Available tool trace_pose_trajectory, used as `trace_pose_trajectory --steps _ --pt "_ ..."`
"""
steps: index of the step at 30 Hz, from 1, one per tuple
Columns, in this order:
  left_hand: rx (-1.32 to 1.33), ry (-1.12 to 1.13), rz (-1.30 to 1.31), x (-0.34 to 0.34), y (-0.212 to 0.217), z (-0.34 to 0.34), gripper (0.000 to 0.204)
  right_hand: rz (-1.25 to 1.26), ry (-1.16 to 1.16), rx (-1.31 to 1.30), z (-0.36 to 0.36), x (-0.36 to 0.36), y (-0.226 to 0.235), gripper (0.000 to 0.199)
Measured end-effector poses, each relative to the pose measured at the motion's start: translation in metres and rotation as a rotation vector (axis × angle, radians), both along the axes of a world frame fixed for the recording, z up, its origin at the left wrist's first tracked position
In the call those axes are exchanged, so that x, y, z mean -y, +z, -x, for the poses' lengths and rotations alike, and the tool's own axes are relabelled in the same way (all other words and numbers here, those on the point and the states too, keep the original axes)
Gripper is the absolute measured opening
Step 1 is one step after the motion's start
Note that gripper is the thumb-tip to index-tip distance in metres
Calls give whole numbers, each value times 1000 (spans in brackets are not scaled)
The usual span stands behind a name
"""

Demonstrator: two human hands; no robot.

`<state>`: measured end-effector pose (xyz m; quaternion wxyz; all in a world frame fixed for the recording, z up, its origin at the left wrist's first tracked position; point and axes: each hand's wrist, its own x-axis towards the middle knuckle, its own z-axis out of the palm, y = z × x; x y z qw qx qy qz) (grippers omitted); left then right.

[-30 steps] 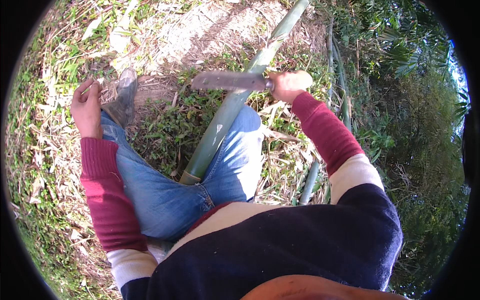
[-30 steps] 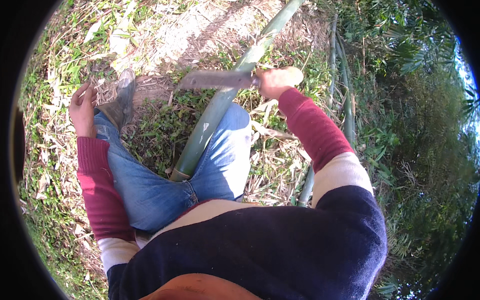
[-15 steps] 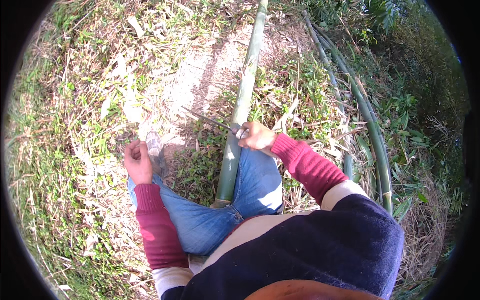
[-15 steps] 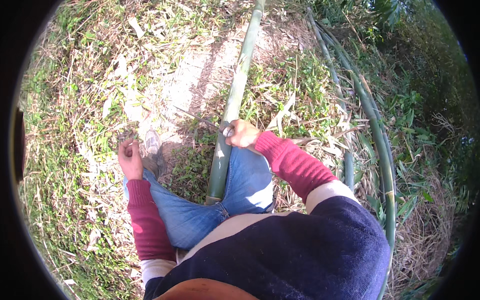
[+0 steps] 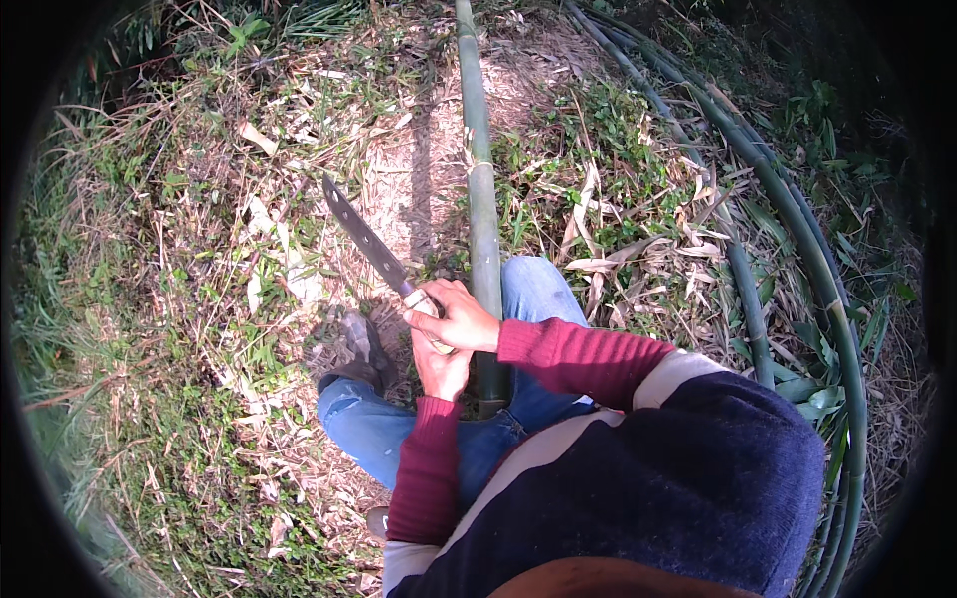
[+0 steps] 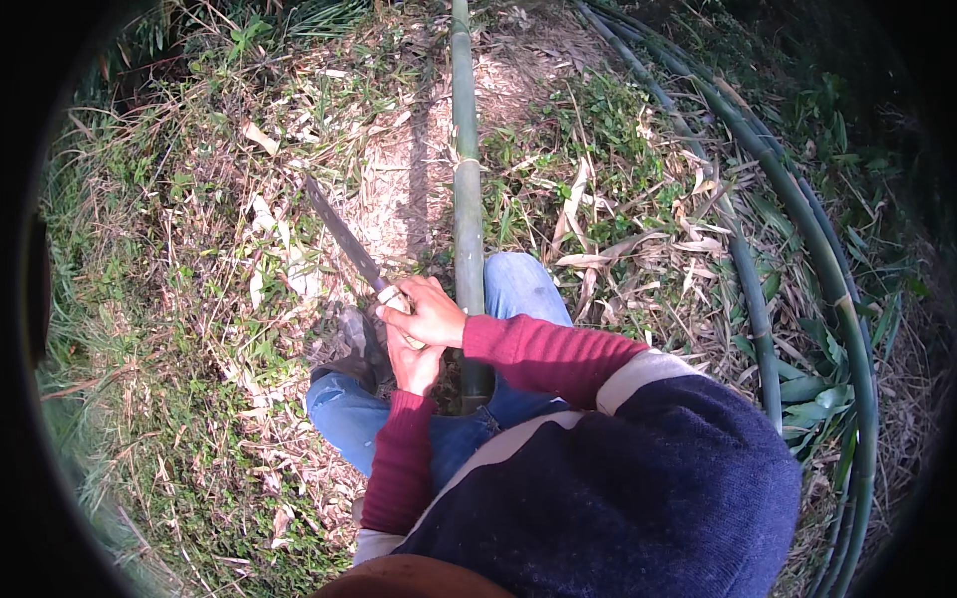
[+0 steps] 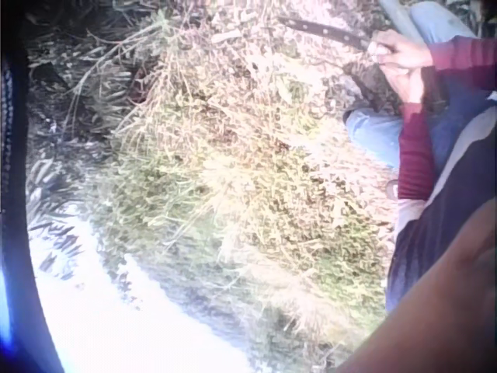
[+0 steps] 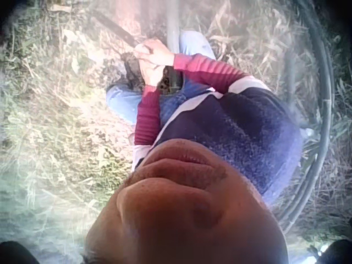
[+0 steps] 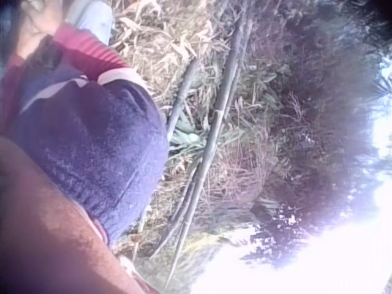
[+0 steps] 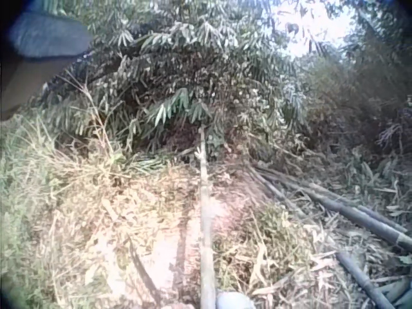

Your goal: The person uses a large machete to chop a long bamboo pole into smaller sections. They hold the pole steady with one hand while striking it with the machete in the other hand, creating a pile of cut bamboo pieces on the ground.

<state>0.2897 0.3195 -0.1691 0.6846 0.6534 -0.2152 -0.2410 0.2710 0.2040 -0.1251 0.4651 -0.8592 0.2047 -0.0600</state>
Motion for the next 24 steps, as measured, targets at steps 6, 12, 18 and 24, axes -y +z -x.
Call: trace_pose_trajectory --steps 6,12,18,24 --pt "395 -100 -295 -9 22 -3 64 -385 -93 68 22 2 -20 56" --pt "596 -457 -510 -23 53 -22 75 -809 -510 313 31 15 -31 26" --pt "707 132 -685 -135 30 -107 39 -862 -753 420 12 128 -27 19" --pt "548 273 -901 -142 -7 -85 28 -879 -676 184 -25 195 -44 22"
